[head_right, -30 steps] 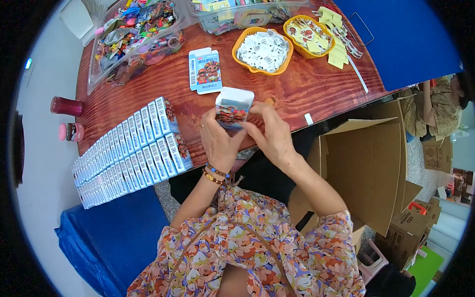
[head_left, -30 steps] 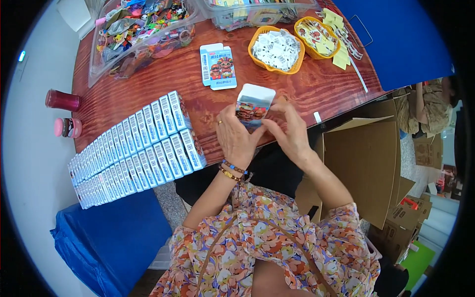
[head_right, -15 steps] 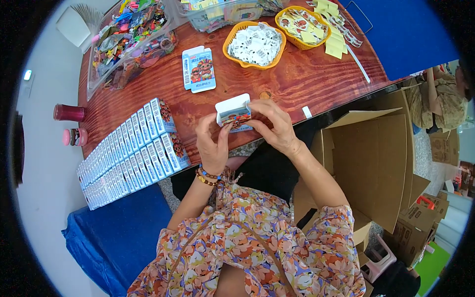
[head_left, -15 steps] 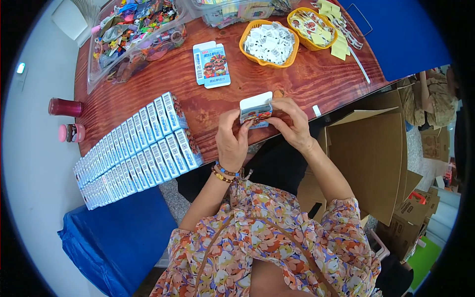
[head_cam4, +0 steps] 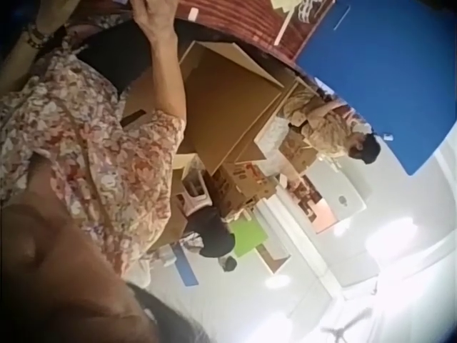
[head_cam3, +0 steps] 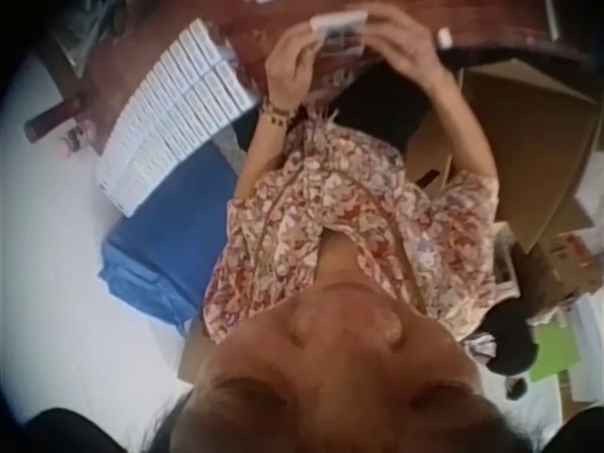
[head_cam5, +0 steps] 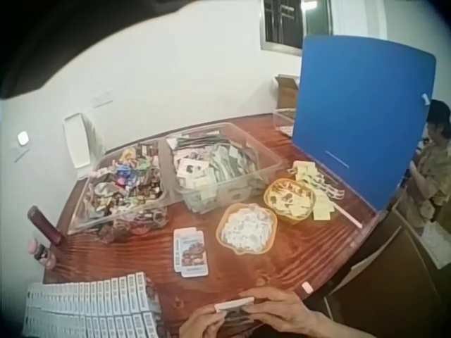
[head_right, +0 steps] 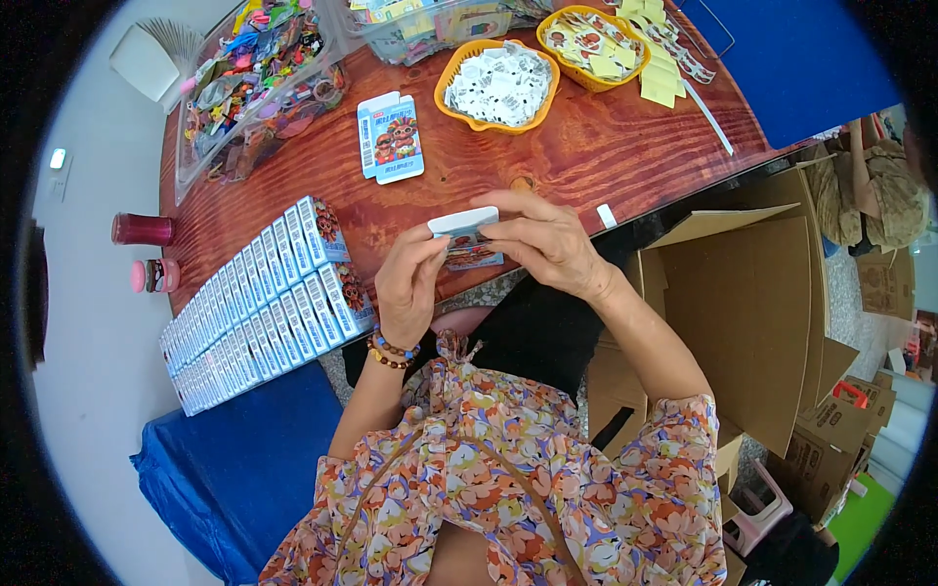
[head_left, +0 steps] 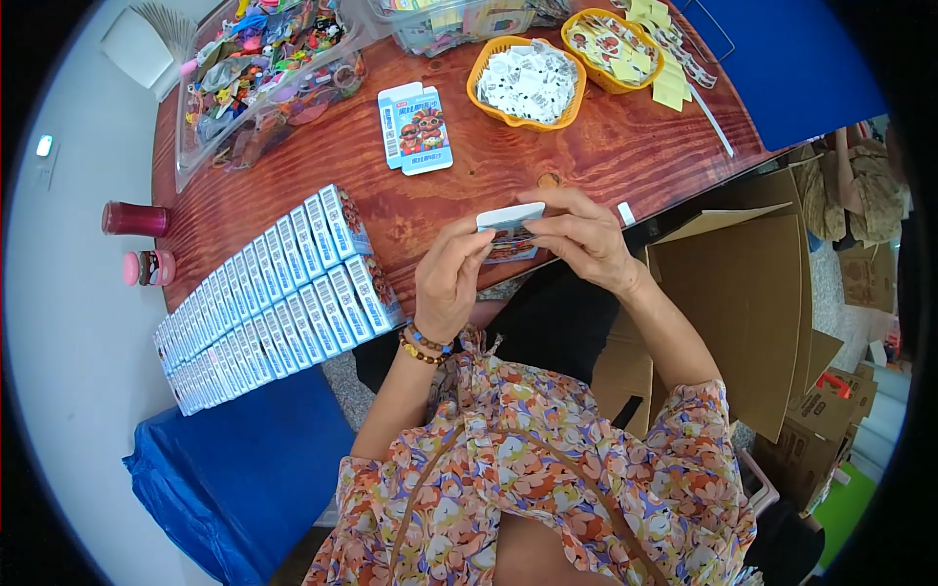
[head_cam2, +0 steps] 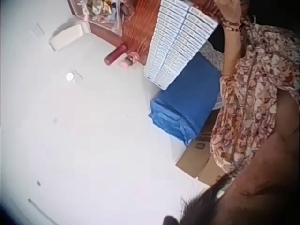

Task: Packaging small toy items into individual cardboard boxes and stacking them at a workstation.

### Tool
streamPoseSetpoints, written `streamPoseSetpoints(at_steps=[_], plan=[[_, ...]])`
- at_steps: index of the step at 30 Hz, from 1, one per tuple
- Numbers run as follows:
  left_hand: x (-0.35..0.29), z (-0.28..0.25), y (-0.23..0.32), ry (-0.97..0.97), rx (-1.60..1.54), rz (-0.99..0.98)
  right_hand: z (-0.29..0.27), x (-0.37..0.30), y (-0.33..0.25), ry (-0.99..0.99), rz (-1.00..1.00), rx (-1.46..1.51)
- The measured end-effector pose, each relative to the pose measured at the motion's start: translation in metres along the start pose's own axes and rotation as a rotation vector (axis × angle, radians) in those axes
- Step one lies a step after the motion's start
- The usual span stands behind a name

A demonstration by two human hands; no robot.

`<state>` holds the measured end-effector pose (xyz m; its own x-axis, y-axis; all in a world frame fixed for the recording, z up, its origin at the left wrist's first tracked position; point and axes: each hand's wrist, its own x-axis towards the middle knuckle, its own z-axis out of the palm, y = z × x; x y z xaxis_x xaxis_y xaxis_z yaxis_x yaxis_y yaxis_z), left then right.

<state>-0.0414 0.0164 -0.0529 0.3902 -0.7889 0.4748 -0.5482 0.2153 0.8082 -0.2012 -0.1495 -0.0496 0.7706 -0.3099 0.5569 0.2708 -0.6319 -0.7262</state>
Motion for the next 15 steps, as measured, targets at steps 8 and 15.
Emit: streamPoseSetpoints(at_steps=[8, 15], plan=[[0.001, 0.007, -0.002, 0.052, -0.046, 0.046, 0.01, 0.002, -0.024, 0.212, 0.183, 0.216], [-0.01, 0.012, -0.011, 0.096, -0.24, -0.055, -0.006, 0.015, -0.031, -0.079, 0.323, 0.184]])
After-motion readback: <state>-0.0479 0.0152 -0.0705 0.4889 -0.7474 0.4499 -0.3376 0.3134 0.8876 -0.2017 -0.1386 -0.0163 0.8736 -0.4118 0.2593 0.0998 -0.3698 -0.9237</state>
